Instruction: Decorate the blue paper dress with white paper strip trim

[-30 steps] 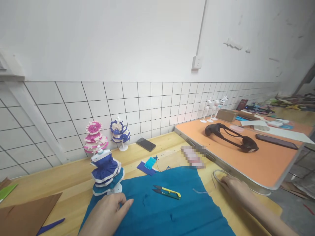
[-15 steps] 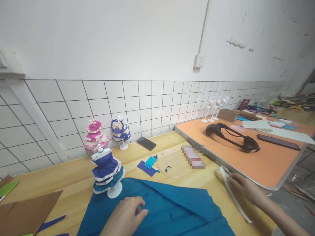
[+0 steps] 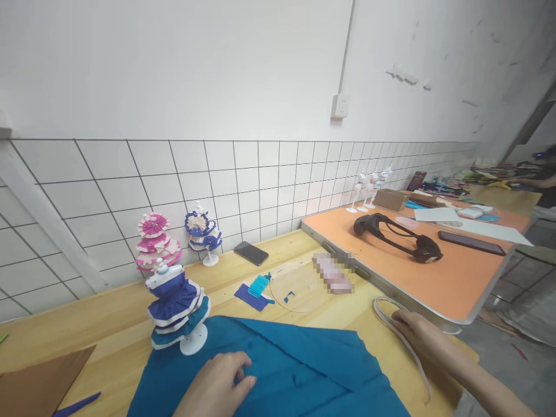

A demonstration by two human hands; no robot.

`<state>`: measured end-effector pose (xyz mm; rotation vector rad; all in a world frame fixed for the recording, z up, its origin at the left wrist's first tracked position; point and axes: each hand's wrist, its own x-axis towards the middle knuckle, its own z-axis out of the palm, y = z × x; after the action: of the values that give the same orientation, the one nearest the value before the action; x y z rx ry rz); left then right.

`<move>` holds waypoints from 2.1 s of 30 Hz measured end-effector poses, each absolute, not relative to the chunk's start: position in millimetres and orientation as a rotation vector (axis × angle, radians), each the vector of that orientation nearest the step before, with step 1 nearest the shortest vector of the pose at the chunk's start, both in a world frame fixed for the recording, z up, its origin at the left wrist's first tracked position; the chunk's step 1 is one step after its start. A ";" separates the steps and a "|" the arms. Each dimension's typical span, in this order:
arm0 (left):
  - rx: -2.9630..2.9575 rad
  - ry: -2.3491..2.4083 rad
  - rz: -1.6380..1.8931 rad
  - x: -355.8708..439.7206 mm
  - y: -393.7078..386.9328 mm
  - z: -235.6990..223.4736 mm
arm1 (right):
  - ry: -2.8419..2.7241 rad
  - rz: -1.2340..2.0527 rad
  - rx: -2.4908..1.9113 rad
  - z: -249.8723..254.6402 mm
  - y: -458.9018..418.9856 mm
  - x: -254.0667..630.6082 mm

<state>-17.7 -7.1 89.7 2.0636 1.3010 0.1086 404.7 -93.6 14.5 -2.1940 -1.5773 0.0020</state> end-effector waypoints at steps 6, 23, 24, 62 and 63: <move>2.076 1.301 0.116 -18.6 -7.9 90.4 | -1.678 0.204 -2.185 18.1 -101.3 399.7; 1.577 0.909 0.646 -3.7 -22.5 105.6 | -2.040 0.110 -1.174 85.2 -61.2 207.7; 1.479 0.841 0.703 -2.0 -22.4 103.8 | -2.083 0.024 -1.159 85.8 -58.5 202.2; 0.887 0.758 0.531 11.0 -12.8 73.9 | -2.220 -0.508 -1.174 95.4 -51.5 202.8; 0.904 0.733 0.503 12.1 -13.9 72.8 | -2.211 -0.516 -1.175 95.9 -51.4 203.7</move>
<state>12.1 -13.9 72.8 0.9039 0.7331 0.5027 203.7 -51.4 95.9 -1.1754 -2.2111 -0.5162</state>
